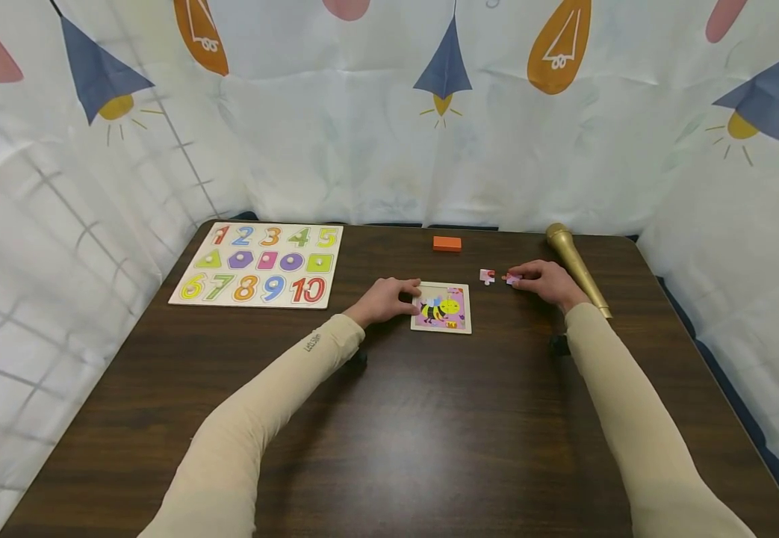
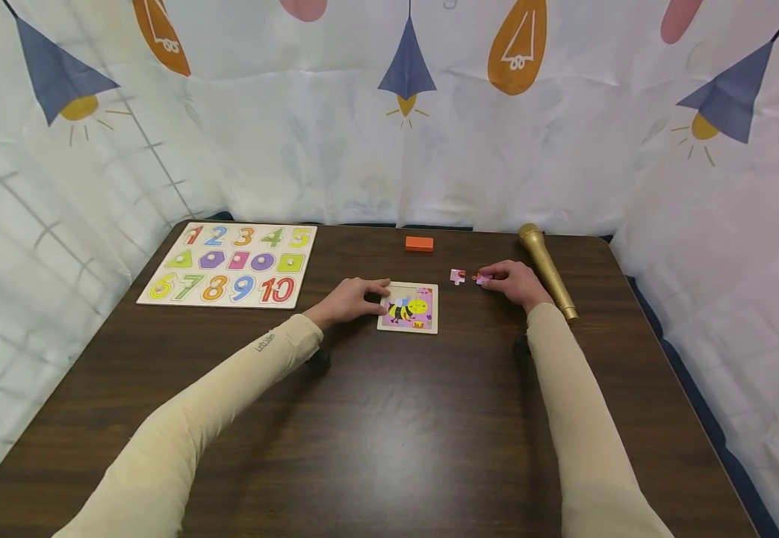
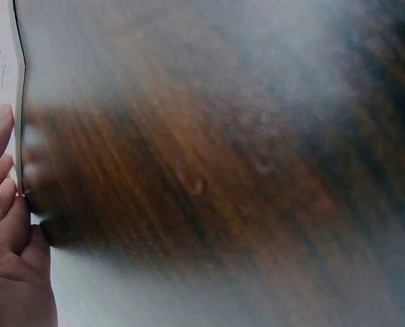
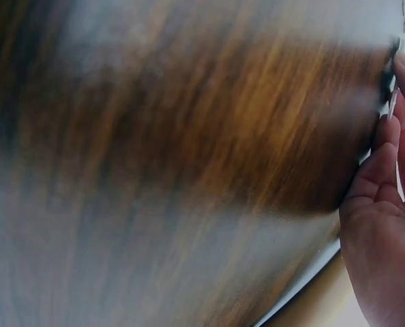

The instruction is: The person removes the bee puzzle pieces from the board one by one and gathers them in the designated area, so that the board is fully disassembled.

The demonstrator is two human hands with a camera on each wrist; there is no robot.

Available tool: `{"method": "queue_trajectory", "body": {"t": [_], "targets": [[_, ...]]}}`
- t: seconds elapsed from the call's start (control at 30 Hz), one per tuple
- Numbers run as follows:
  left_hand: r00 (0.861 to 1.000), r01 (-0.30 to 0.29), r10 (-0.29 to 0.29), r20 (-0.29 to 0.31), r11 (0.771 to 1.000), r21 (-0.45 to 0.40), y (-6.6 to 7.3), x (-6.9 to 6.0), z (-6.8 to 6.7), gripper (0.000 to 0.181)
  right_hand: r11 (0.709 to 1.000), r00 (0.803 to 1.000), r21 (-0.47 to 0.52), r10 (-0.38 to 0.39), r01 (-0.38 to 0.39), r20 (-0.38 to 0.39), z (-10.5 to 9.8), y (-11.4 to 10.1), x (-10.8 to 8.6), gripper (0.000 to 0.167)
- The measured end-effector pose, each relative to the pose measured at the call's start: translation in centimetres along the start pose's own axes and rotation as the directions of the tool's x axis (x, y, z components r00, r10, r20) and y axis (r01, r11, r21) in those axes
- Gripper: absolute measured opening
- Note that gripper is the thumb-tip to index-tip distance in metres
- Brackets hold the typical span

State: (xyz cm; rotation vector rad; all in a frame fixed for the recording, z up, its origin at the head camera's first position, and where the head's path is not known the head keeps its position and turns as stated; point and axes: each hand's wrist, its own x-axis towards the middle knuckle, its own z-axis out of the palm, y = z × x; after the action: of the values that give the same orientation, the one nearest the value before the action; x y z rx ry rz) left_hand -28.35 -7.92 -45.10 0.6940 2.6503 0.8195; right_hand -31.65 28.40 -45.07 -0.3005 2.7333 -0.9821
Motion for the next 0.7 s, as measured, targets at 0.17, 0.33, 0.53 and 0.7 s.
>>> {"method": "queue_trajectory", "body": {"t": [0.17,0.33,0.53,0.7], "targets": [[1.000,-0.002,0.002,0.001,1.000,-0.001,0.04,-0.04,-0.03,0.044,1.000,1.000,0.012,0.006,-0.006,0.004,-0.03,0.00,-0.06,0.040],[1.000,-0.003,0.003,0.004,1.000,-0.007,0.13,-0.08,-0.10,0.043,0.999,1.000,0.029,0.015,-0.015,0.006,0.00,-0.08,-0.03,0.039],[1.000,0.003,-0.003,0.004,1.000,-0.008,0.27,-0.19,-0.20,0.043,1.000,1.000,0.028,0.012,-0.012,0.007,0.15,-0.23,0.08,0.041],[1.000,0.006,-0.005,0.010,1.000,-0.015,0.26,-0.17,-0.19,0.044,1.000,1.000,0.008,0.018,-0.018,0.009,0.33,-0.21,0.27,0.042]]}}
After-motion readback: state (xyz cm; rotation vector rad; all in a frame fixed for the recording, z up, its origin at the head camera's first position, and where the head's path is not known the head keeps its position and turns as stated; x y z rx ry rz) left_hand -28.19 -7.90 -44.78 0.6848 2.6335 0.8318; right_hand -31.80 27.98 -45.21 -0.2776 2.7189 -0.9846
